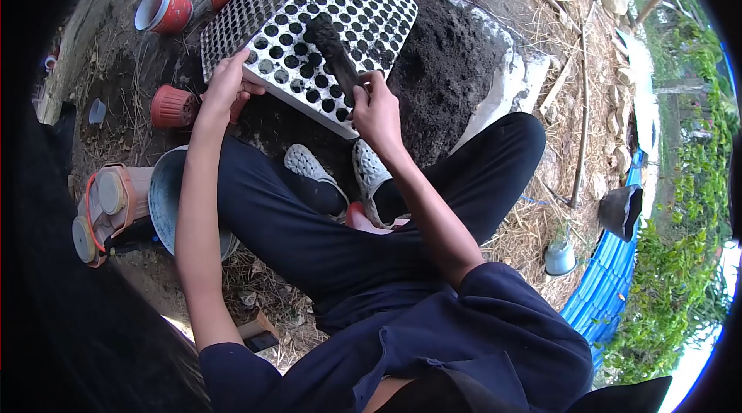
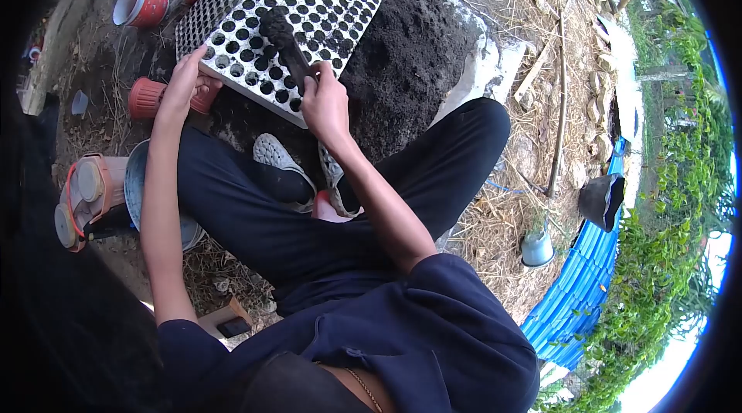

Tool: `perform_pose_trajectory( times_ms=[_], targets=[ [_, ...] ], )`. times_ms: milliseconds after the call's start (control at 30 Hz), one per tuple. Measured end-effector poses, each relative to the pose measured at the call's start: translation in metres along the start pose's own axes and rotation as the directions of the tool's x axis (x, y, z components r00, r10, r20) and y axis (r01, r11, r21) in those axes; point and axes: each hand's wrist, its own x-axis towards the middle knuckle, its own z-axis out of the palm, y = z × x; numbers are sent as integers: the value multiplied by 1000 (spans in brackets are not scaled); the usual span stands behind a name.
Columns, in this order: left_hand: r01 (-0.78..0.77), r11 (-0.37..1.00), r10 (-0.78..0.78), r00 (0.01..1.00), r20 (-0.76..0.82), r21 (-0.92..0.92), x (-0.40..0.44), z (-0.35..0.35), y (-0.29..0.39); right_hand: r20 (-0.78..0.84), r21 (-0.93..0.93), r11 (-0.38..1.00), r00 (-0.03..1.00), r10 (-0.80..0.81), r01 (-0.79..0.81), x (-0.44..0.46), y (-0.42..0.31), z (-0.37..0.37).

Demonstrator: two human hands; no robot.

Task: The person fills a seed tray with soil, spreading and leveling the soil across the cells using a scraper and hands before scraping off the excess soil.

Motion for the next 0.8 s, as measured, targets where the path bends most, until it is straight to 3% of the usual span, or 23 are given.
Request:
perform_pose_trajectory(
  times_ms=[100,333,500,800],
  targets=[
    [-31,999,31,999,23,16,5,-5,-4,-48,-82,981,983,-178,174,-4,-21,12],
    [-36,999,36,998,-48,2,2,-3,-2,25,-154,949,961,-275,276,-18,-35,24],
    [-34,999,34,998,-59,4,3,-4,-3,94,-201,876,899,-427,438,-19,-33,23],
    [-46,999,47,993,-111,4,-1,0,1,91,-95,917,920,-380,388,-14,-30,20]
  ],
)
